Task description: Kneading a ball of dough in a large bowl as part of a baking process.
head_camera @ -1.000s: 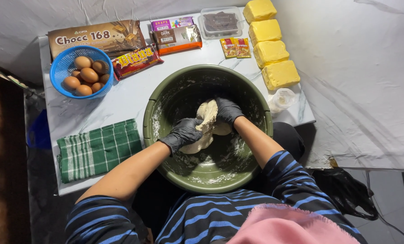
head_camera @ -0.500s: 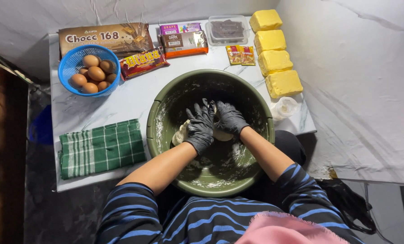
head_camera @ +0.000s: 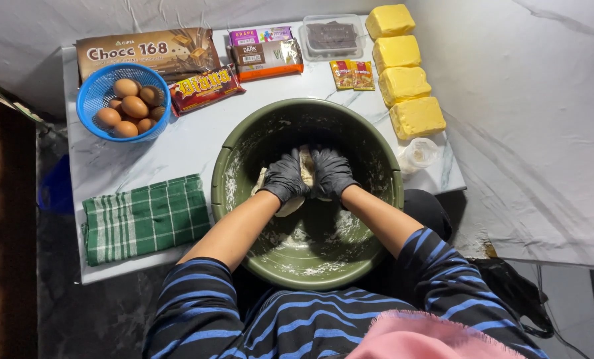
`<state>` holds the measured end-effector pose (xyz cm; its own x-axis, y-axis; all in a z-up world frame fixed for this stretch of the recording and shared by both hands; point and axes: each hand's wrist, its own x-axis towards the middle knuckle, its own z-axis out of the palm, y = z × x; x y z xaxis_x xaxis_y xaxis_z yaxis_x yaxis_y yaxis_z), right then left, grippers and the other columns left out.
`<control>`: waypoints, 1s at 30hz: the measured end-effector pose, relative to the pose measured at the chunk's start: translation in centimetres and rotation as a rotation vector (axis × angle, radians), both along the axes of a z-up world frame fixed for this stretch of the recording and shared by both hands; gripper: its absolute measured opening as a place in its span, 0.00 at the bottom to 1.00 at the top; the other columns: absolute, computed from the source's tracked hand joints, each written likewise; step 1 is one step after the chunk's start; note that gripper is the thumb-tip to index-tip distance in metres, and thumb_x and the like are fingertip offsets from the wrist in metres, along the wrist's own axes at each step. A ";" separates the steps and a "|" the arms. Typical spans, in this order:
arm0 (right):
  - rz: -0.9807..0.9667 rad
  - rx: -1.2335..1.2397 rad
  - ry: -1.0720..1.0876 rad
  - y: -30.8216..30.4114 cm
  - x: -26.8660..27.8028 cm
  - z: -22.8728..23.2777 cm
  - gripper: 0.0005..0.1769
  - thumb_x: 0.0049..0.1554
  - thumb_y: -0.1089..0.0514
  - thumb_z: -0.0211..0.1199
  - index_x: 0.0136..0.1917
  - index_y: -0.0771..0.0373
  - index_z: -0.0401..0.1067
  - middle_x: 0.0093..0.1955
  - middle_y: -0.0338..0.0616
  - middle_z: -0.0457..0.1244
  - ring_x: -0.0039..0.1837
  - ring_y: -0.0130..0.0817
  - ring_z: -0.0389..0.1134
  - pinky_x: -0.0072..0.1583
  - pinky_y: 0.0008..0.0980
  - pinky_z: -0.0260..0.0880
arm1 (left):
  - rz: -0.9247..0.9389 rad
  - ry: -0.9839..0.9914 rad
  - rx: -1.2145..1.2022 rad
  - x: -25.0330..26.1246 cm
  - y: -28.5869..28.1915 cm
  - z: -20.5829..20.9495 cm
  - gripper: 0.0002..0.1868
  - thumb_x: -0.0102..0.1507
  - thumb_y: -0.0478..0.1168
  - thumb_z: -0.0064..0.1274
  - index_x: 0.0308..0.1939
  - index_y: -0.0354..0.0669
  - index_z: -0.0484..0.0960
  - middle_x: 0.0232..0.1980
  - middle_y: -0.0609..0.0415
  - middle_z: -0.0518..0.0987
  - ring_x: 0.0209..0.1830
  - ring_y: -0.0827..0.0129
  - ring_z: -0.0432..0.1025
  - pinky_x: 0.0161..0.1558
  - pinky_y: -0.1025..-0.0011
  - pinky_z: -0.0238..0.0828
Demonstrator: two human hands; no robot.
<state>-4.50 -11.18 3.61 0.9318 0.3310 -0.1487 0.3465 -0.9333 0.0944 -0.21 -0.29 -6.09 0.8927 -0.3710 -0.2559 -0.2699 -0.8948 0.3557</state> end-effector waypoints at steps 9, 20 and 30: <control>-0.188 0.168 0.108 -0.9 1.9 -1.7 0.27 0.31 0.46 0.65 0.43 0.58 0.65 0.38 0.44 0.63 0.46 0.44 0.66 0.43 0.41 0.69 | 0.094 0.217 -0.145 -2.1 1.8 9.5 0.40 0.39 0.53 0.57 0.52 0.39 0.63 0.51 0.46 0.71 0.55 0.57 0.64 0.53 0.59 0.60; -0.287 0.282 0.288 -3.0 3.0 -5.0 0.25 0.40 0.46 0.60 0.45 0.66 0.68 0.43 0.54 0.64 0.52 0.49 0.64 0.51 0.43 0.66 | 0.227 0.374 -0.333 -1.6 1.1 7.9 0.30 0.45 0.53 0.54 0.46 0.41 0.67 0.48 0.42 0.73 0.54 0.54 0.65 0.53 0.61 0.61; -0.266 0.267 0.290 -1.7 2.0 -2.3 0.21 0.45 0.51 0.55 0.46 0.69 0.68 0.44 0.57 0.63 0.52 0.52 0.63 0.52 0.45 0.65 | 0.232 0.437 -0.276 -4.9 1.1 8.8 0.30 0.51 0.57 0.45 0.53 0.50 0.65 0.53 0.50 0.71 0.57 0.59 0.62 0.57 0.63 0.55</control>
